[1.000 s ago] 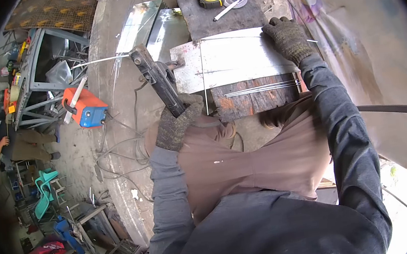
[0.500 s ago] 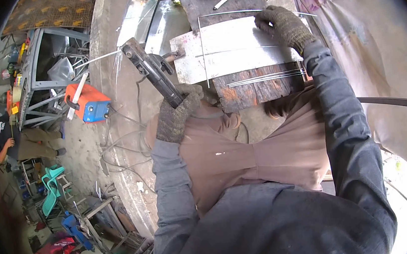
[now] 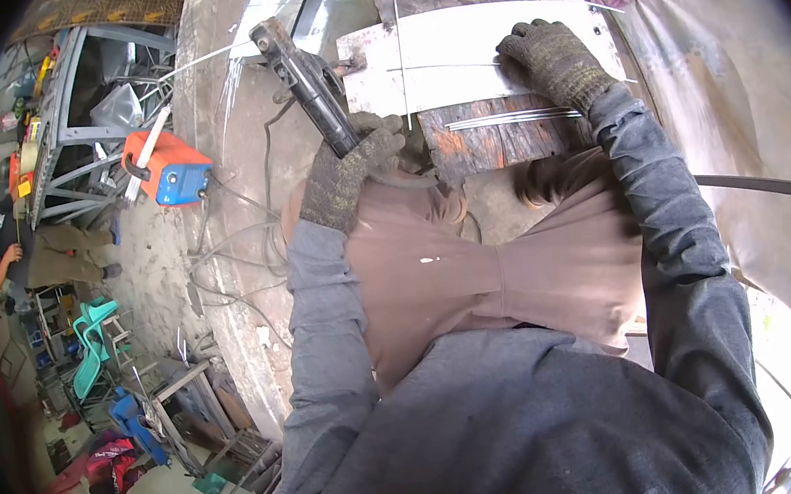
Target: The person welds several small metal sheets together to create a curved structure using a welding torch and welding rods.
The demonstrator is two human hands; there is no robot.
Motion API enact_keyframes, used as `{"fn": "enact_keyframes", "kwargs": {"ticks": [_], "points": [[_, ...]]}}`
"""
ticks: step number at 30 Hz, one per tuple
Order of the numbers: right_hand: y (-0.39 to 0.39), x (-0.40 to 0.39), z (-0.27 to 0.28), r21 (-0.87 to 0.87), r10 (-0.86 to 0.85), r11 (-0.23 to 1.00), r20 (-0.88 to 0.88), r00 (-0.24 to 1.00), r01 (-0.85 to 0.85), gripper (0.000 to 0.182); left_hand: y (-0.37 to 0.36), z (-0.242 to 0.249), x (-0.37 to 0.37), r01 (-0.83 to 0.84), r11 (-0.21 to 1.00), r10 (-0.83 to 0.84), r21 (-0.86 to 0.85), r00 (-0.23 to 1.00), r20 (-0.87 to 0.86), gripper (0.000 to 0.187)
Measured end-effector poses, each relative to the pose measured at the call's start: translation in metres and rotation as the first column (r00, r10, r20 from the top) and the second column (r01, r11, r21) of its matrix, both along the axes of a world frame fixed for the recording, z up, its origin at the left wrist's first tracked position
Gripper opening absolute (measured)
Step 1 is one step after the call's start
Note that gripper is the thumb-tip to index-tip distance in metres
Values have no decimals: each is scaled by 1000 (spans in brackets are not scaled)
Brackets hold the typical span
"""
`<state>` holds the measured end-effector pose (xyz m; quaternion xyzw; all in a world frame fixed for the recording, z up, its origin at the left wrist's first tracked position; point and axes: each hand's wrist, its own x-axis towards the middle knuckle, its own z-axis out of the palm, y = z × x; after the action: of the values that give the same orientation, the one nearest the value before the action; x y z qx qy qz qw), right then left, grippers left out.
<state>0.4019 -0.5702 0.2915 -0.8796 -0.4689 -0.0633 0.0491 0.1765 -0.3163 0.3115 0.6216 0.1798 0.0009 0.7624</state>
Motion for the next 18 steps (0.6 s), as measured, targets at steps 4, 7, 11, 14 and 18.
{"fn": "enact_keyframes", "kwargs": {"ticks": [4, 7, 11, 14, 18], "points": [[-10, -9, -5, 34, 27, 999, -9, 1000, -26, 20, 2, -3, 0, 31, 999, -31, -39, 999, -14, 31], [-14, -14, -6, 72, 28, 997, -26, 999, -26, 18, 1, -3, 0, 19, 997, -18, -71, 1000, 12, 31], [-18, -20, 1, 40, 12, 999, -74, 997, -9, 18, 0, -3, 0, 12, 999, -12, -36, 1000, 10, 31], [-22, -20, 0, 77, 55, 996, -117, 992, -47, 19, 0, -4, 1, 18, 999, -18, -29, 1000, 10, 31], [-21, -21, -2, 89, 35, 996, -124, 992, -24, 17, -2, -2, -1, -14, 997, 14, -73, 1000, 12, 32]]}}
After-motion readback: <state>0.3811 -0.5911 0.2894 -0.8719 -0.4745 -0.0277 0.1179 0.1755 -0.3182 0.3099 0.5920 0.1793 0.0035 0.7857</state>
